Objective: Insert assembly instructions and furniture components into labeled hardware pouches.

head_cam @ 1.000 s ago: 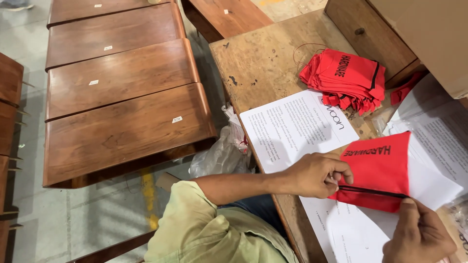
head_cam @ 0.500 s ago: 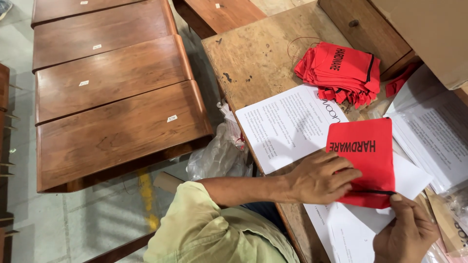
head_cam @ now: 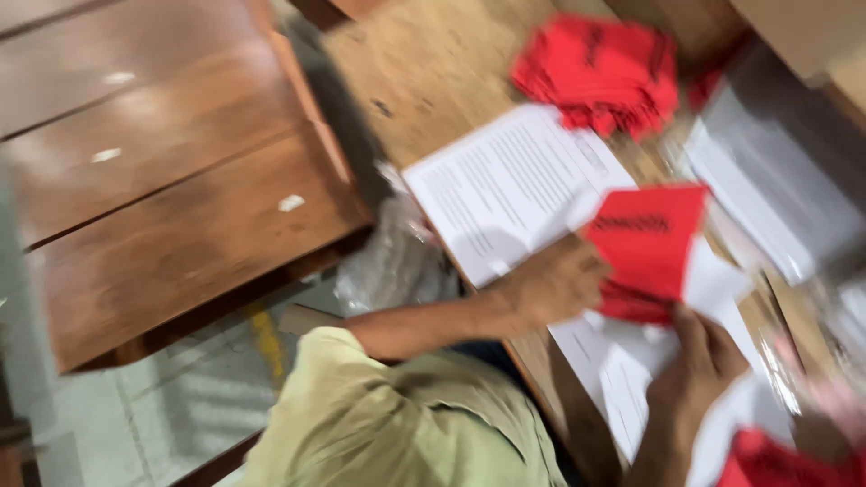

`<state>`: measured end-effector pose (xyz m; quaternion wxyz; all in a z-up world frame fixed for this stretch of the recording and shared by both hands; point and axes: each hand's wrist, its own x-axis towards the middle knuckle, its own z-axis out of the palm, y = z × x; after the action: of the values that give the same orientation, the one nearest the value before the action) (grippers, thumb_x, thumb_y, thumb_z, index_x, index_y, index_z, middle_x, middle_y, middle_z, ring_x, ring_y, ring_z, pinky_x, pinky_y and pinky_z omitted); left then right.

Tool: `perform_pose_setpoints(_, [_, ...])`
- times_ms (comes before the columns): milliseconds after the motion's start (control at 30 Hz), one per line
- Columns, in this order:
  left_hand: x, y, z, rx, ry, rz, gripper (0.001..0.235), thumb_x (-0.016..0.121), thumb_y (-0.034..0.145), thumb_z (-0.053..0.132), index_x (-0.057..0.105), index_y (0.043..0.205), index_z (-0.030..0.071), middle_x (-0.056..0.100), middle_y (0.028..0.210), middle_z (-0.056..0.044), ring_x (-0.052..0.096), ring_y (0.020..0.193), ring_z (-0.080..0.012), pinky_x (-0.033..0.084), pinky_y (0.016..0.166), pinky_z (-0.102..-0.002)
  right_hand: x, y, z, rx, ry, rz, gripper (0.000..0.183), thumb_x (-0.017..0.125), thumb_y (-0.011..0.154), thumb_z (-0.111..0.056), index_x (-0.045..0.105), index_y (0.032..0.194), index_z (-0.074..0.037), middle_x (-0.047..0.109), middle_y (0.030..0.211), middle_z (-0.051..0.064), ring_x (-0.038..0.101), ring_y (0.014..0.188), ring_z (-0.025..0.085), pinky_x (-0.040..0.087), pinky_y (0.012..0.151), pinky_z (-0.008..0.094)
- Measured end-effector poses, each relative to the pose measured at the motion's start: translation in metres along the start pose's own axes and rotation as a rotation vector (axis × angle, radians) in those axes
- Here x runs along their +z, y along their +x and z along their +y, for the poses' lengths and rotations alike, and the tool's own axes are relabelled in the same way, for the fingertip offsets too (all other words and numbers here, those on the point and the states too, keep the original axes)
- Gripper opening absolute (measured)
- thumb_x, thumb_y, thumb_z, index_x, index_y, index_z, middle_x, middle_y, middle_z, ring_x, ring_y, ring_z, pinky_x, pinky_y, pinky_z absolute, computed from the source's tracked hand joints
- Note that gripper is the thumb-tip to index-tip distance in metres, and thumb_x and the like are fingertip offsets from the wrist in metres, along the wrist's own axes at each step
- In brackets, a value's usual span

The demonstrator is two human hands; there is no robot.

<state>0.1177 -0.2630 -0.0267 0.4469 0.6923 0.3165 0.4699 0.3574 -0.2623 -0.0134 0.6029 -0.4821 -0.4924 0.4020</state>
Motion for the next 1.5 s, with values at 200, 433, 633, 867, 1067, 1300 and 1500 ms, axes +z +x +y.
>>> perform_pose_setpoints(200, [0.002, -0.002, 0.041, -0.033, 0.657, 0.275, 0.027, 0.075, 0.086, 0.014, 0.066, 0.111, 0.007, 0.059, 0.105, -0.009, 0.063, 0.093, -0.0287, 0.055, 0.079, -0.043, 0.003, -0.011, 0.0, 0.136, -0.005, 0.078, 0.012, 0.071, 0.096, -0.002, 0.075, 0.103, 0.007, 0.072, 0.088, 0.004, 0.062, 0.08, 0.009, 0.049, 0.075, 0.021])
perform_pose_setpoints(433, [0.009, -0.003, 0.026, 0.008, 0.725, 0.105, 0.027, 0.073, 0.084, 0.008, 0.068, 0.11, 0.006, 0.059, 0.097, -0.009, 0.064, 0.095, -0.0298, 0.056, 0.079, -0.043, 0.012, -0.014, 0.003, 0.251, -0.147, 0.111, 0.014, 0.072, 0.095, -0.005, 0.076, 0.097, 0.008, 0.061, 0.073, -0.005, 0.044, 0.063, 0.002, 0.031, 0.056, 0.021])
perform_pose_setpoints(633, [0.0, -0.001, 0.012, -0.05, 0.704, 0.105, 0.013, 0.074, 0.087, 0.013, 0.07, 0.098, 0.007, 0.06, 0.095, -0.007, 0.066, 0.094, -0.03, 0.055, 0.079, -0.045, 0.012, -0.01, -0.003, 0.295, -0.293, 0.122, 0.016, 0.072, 0.094, -0.009, 0.076, 0.095, 0.007, 0.054, 0.065, -0.007, 0.037, 0.057, 0.001, 0.025, 0.05, 0.022])
perform_pose_setpoints(867, [0.003, 0.021, 0.017, 0.057, 0.712, 0.092, 0.009, 0.073, 0.085, 0.013, 0.068, 0.086, 0.005, 0.06, 0.094, -0.012, 0.064, 0.093, -0.0337, 0.056, 0.075, -0.044, 0.004, -0.032, -0.05, -0.098, -0.458, 0.293, 0.025, 0.072, 0.101, -0.005, 0.065, 0.124, 0.005, 0.066, 0.109, 0.004, 0.057, 0.088, 0.007, 0.048, 0.075, 0.02])
perform_pose_setpoints(1067, [0.008, 0.039, 0.015, -0.094, 0.766, -0.094, 0.012, 0.07, 0.084, 0.015, 0.067, 0.089, 0.004, 0.063, 0.087, -0.013, 0.068, 0.079, -0.0358, 0.055, 0.06, -0.05, -0.009, -0.067, -0.073, -0.182, -0.26, 0.394, 0.043, 0.069, 0.102, 0.002, 0.052, 0.142, 0.001, 0.065, 0.121, 0.006, 0.065, 0.103, 0.011, 0.054, 0.091, 0.022])
perform_pose_setpoints(1300, [0.008, 0.04, 0.011, -0.098, 0.71, -0.065, 0.012, 0.068, 0.088, 0.018, 0.07, 0.088, 0.007, 0.069, 0.086, -0.012, 0.069, 0.074, -0.0348, 0.054, 0.061, -0.05, -0.012, -0.07, -0.034, 0.313, -0.156, 0.046, 0.048, 0.064, 0.094, 0.002, 0.061, 0.143, 0.002, 0.069, 0.104, 0.001, 0.06, 0.087, 0.003, 0.051, 0.077, 0.018])
perform_pose_setpoints(1500, [0.0, 0.042, 0.017, 0.009, 0.742, 0.03, 0.012, 0.069, 0.087, 0.015, 0.067, 0.078, 0.007, 0.067, 0.069, -0.01, 0.066, 0.067, -0.033, 0.053, 0.073, -0.05, 0.02, -0.074, -0.045, 0.355, -0.428, 0.074, 0.048, 0.064, 0.094, 0.0, 0.063, 0.142, -0.001, 0.061, 0.083, -0.002, 0.047, 0.063, 0.002, 0.038, 0.054, 0.018])
